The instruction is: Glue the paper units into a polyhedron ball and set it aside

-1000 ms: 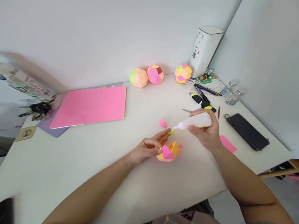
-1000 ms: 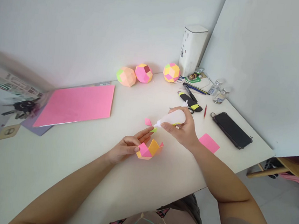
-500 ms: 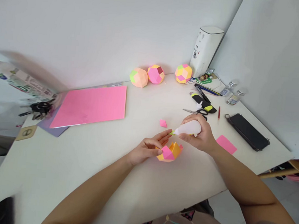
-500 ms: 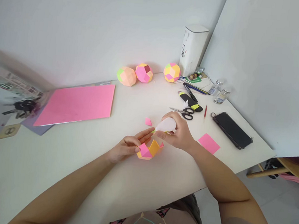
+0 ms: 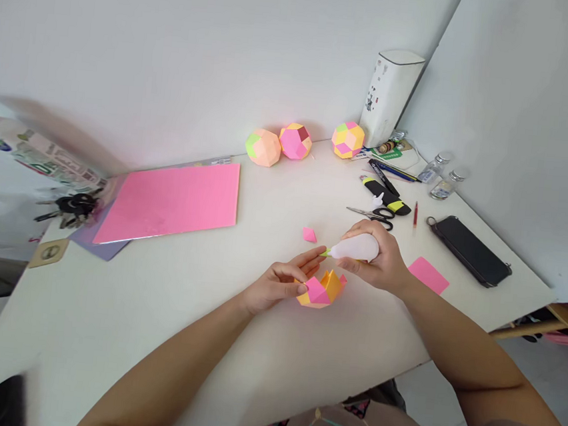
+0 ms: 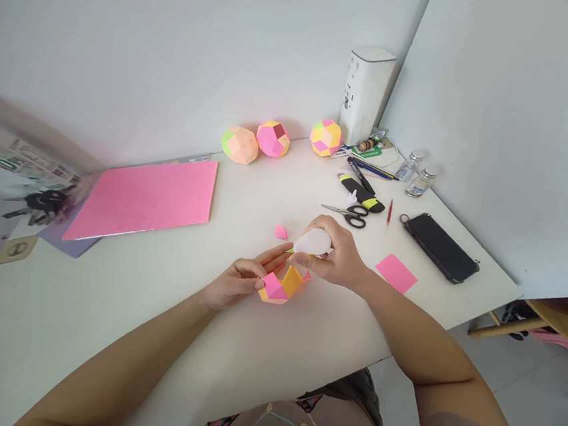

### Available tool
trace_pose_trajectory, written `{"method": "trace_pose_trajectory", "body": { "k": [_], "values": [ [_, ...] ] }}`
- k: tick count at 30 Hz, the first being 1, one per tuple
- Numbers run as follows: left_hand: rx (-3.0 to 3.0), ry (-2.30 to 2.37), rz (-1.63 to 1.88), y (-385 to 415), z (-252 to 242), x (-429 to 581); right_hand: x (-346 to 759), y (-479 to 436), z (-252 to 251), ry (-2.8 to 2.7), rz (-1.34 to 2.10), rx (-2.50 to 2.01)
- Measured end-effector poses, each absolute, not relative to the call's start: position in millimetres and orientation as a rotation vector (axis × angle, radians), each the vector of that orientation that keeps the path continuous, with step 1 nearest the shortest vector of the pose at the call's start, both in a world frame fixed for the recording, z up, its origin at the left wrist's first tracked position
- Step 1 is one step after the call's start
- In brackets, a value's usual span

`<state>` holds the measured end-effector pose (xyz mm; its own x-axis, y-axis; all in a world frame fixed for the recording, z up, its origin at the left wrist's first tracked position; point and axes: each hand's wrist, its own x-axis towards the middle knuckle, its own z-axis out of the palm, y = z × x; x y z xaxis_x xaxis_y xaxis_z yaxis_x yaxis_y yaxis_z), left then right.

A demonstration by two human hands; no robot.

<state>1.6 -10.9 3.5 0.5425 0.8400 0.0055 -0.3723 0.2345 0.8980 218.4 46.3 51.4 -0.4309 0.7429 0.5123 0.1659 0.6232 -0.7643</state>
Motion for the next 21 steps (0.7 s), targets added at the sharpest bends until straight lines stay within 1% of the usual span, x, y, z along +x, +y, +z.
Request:
{"method": "trace_pose_trajectory", "body": {
  "k": [21],
  "values": [
    [1.022, 0.555, 0.891, -10.8, 4.0, 2.2, 219.7, 45.2, 50.6, -1.948, 0.721, -0.691]
  ]
}}
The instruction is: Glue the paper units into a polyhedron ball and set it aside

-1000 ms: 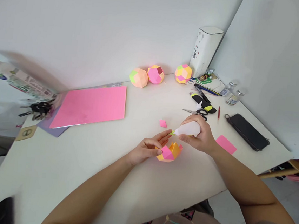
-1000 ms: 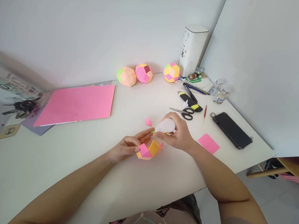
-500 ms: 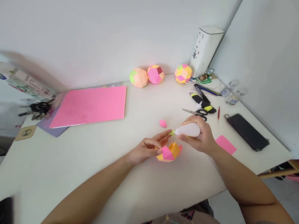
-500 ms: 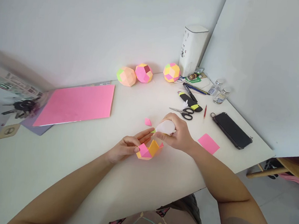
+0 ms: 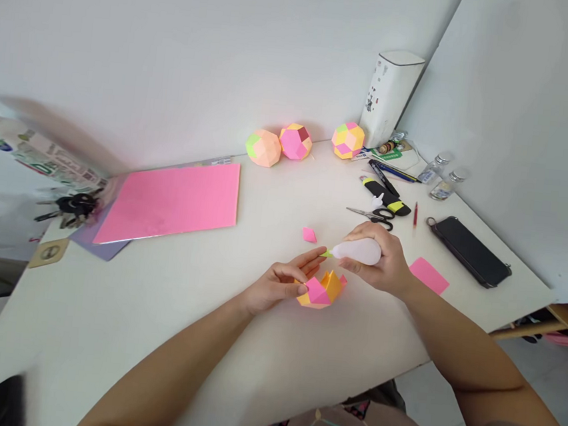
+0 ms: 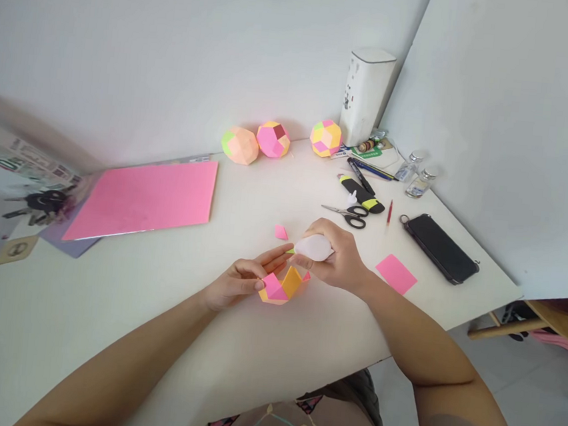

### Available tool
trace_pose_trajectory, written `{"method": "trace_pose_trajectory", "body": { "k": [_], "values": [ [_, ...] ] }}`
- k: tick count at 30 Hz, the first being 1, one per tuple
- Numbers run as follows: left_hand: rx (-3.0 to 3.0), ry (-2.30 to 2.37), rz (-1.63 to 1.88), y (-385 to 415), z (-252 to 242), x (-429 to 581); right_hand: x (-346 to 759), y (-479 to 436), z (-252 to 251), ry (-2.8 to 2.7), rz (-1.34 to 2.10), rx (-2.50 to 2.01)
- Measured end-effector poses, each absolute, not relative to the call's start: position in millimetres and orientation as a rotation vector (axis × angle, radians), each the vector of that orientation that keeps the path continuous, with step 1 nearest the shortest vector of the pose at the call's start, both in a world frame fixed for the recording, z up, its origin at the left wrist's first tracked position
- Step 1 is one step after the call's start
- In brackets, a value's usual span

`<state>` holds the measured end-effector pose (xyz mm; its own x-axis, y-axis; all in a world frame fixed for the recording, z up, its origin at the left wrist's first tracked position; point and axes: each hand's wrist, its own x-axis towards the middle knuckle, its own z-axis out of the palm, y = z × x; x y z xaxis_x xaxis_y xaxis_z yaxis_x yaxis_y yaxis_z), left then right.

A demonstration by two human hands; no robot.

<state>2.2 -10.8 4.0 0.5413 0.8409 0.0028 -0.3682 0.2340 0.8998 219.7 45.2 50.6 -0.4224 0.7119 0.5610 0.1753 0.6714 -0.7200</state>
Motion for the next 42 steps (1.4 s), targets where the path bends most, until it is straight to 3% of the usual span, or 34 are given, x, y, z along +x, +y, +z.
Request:
{"method": "trace_pose_trajectory", "body": {
  "k": [29, 42],
  "values": [
    [1.013, 0.553, 0.898, -10.1, 2.6, 2.9, 220.3, 45.2, 51.8, -1.933, 0.757, -0.742],
    [1.035, 0.523, 0.896, -10.6, 4.2, 2.4, 218.4, 47.8, 54.4, -1.615, 1.054, -0.831]
  ]
}}
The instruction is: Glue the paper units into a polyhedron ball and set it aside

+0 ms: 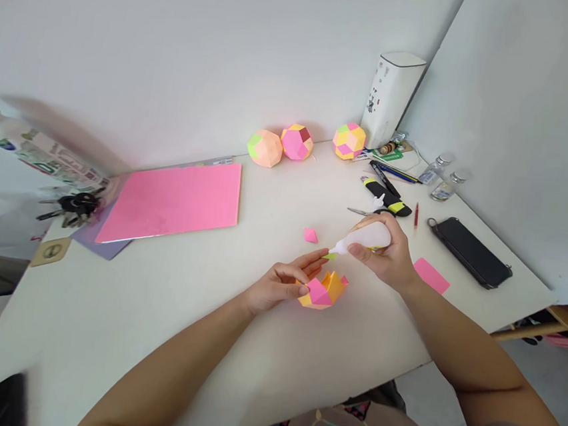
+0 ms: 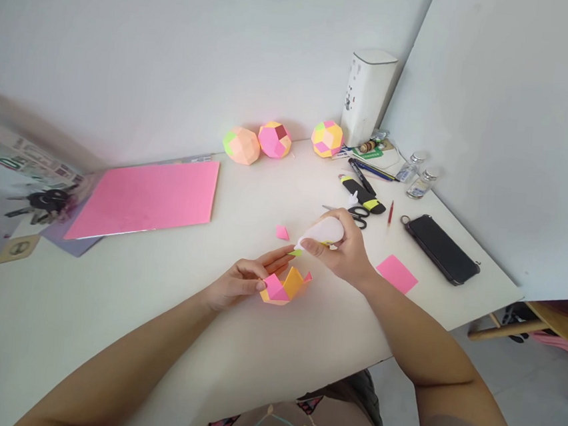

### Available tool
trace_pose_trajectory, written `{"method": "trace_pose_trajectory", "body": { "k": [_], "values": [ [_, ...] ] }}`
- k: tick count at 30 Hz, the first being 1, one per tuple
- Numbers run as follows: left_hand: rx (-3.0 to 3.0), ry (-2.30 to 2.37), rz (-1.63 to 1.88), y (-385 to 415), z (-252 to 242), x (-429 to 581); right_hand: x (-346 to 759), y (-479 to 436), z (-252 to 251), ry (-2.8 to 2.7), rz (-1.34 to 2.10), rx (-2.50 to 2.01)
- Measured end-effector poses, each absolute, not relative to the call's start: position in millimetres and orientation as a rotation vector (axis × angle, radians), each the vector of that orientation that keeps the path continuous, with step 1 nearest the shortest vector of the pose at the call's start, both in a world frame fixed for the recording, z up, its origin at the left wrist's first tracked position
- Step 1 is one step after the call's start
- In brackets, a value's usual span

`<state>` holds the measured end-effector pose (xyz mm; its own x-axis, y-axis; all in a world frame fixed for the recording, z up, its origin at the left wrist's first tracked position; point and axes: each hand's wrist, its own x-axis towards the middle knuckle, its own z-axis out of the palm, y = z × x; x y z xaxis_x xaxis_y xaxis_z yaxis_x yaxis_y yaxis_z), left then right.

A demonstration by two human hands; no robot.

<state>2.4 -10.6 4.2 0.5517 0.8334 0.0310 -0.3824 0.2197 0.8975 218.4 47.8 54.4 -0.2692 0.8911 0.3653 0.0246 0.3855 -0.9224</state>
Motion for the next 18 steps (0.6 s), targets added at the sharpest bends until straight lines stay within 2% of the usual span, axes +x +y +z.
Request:
{"method": "trace_pose_trajectory", "body": {
  "k": [6, 10, 13, 18],
  "values": [
    [1.038, 0.492, 0.912, -10.0, 3.3, 3.6, 220.8, 63.0, 55.3, -1.137, 1.422, -0.876],
    [1.042, 0.479, 0.916, -9.8, 4.2, 4.1, 220.9, 68.8, 55.9, -1.013, 1.459, -0.962],
    [1.032, 0.477, 0.906, -10.2, 4.9, 4.0, 219.8, 68.0, 48.1, -1.249, 1.256, -1.120],
    [1.026, 0.448, 0.898, -11.0, 4.3, 3.5, 220.6, 67.3, 24.3, -1.954, 0.578, -1.289]
  ]
}}
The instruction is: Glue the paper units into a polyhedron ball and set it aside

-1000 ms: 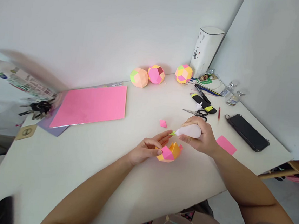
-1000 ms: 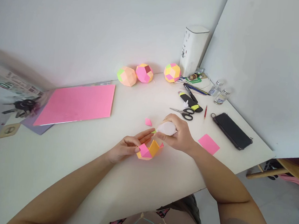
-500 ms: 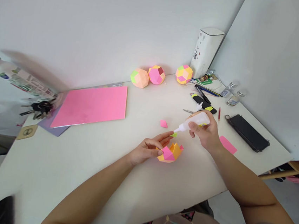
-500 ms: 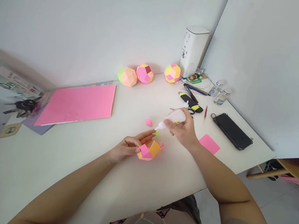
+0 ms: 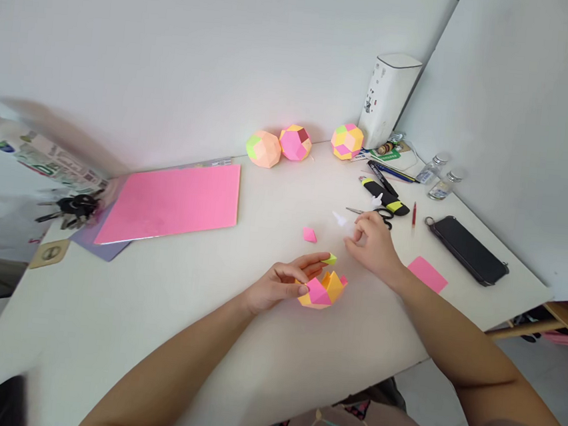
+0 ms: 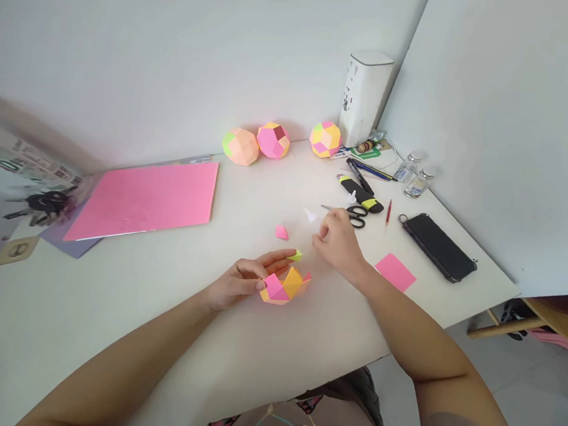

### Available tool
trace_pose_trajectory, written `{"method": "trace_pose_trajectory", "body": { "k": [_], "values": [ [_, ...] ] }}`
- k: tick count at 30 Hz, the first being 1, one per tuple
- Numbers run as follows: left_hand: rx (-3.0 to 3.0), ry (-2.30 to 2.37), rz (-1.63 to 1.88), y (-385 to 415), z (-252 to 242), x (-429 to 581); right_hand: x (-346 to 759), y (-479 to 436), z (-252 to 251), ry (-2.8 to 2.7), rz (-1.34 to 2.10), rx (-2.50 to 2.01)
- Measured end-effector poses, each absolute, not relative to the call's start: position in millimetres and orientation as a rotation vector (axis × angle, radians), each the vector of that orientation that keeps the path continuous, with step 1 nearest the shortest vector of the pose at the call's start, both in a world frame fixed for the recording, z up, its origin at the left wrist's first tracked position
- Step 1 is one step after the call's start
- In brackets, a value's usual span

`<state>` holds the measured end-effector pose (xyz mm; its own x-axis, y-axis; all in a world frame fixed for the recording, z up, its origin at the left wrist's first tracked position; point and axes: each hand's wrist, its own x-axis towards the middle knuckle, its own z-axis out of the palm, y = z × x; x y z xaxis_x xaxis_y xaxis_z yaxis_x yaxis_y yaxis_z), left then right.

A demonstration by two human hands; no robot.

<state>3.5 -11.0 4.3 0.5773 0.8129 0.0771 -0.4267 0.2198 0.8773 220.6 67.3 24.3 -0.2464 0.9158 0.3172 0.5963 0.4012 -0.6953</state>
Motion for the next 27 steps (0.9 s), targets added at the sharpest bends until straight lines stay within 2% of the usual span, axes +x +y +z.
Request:
{"method": "trace_pose_trajectory", "body": {
  "k": [4, 7, 9, 13, 19, 27],
  "values": [
    [1.019, 0.445, 0.883, -11.0, 3.9, 2.8, 220.0, 66.7, 17.1, -2.225, 0.448, -1.246],
    [1.016, 0.458, 0.872, -10.8, 3.4, 2.3, 217.2, 62.8, 25.0, -2.133, 0.325, -1.142],
    [1.013, 0.458, 0.871, -10.8, 2.7, 2.2, 215.7, 58.5, 32.9, -2.068, 0.493, -1.150],
    [1.023, 0.433, 0.883, -11.4, 2.1, 2.8, 214.0, 50.8, 43.6, -2.048, 1.080, -1.321],
    [1.038, 0.395, 0.885, -11.7, 1.2, 3.1, 212.2, 45.9, 46.5, -2.139, 1.097, -1.305],
    [1.044, 0.369, 0.892, -12.2, -0.2, 2.0, 211.7, 45.0, 50.5, -1.924, 1.704, -1.475]
  ]
}}
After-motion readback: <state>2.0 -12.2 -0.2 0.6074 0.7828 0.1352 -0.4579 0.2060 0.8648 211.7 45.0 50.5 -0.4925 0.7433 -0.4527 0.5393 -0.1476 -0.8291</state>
